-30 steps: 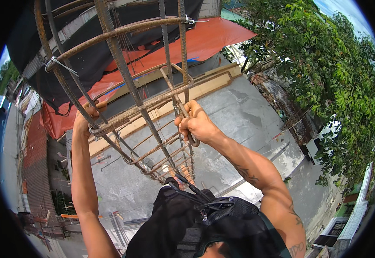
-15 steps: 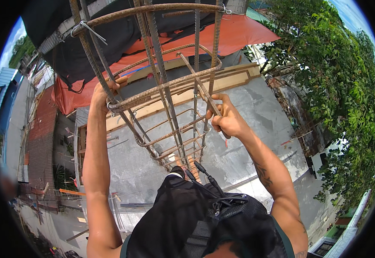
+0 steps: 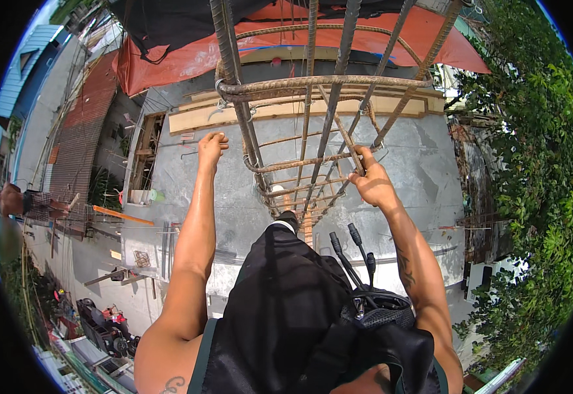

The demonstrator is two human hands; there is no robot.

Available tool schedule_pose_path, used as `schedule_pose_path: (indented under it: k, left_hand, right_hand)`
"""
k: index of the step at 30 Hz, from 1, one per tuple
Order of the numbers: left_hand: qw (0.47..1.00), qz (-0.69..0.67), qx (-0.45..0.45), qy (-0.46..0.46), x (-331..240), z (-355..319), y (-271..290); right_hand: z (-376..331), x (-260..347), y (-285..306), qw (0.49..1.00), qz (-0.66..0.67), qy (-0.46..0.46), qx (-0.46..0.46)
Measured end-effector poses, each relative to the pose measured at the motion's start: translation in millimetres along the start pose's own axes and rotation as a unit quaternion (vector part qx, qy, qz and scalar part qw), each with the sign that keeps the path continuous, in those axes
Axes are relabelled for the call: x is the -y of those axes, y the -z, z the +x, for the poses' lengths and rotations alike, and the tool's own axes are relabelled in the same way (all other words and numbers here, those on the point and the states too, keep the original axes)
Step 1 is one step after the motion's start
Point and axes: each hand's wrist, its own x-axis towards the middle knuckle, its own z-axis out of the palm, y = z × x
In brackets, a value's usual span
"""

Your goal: The person is assembling a cylindrical rebar cage by hand. They bend and twist individual rebar rods to form circular hoops and attach them to vertical rebar bars, working from a suspended position on the structure.

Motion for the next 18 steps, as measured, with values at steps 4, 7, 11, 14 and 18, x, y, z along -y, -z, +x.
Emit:
schedule_pose_path:
  k: [4, 7, 11, 14, 18]
  left_hand:
    - [0.956, 0.257, 0.083, 0.11, 182.7, -14.9, -10.2]
    - [0.921, 0.371, 0.115, 0.039, 242.1, -18.6, -32.8]
    - [0.901, 0.401, 0.143, -0.084, 233.7, -1.5, -95.5]
    - [0.889, 0.413, 0.161, -0.117, 218.2, 4.1, -150.9]
    - [0.877, 0.426, 0.18, -0.132, 215.4, 2.2, -186.7]
  right_hand:
    - [5.1, -4.6, 2.1, 0.999, -0.002, 0.021, 0.028]
    - [3.3, -3.6, 3.9, 0.999, -0.027, 0.002, 0.027]
    - [-0.3, -5.9, 4.8, 0.999, -0.006, -0.01, 0.042]
    - [-1.6, -14.8, 1.1, 0.996, -0.07, 0.025, 0.046]
    - [-1.6, -27.8, -10.2, 0.999, -0.043, 0.03, -0.01]
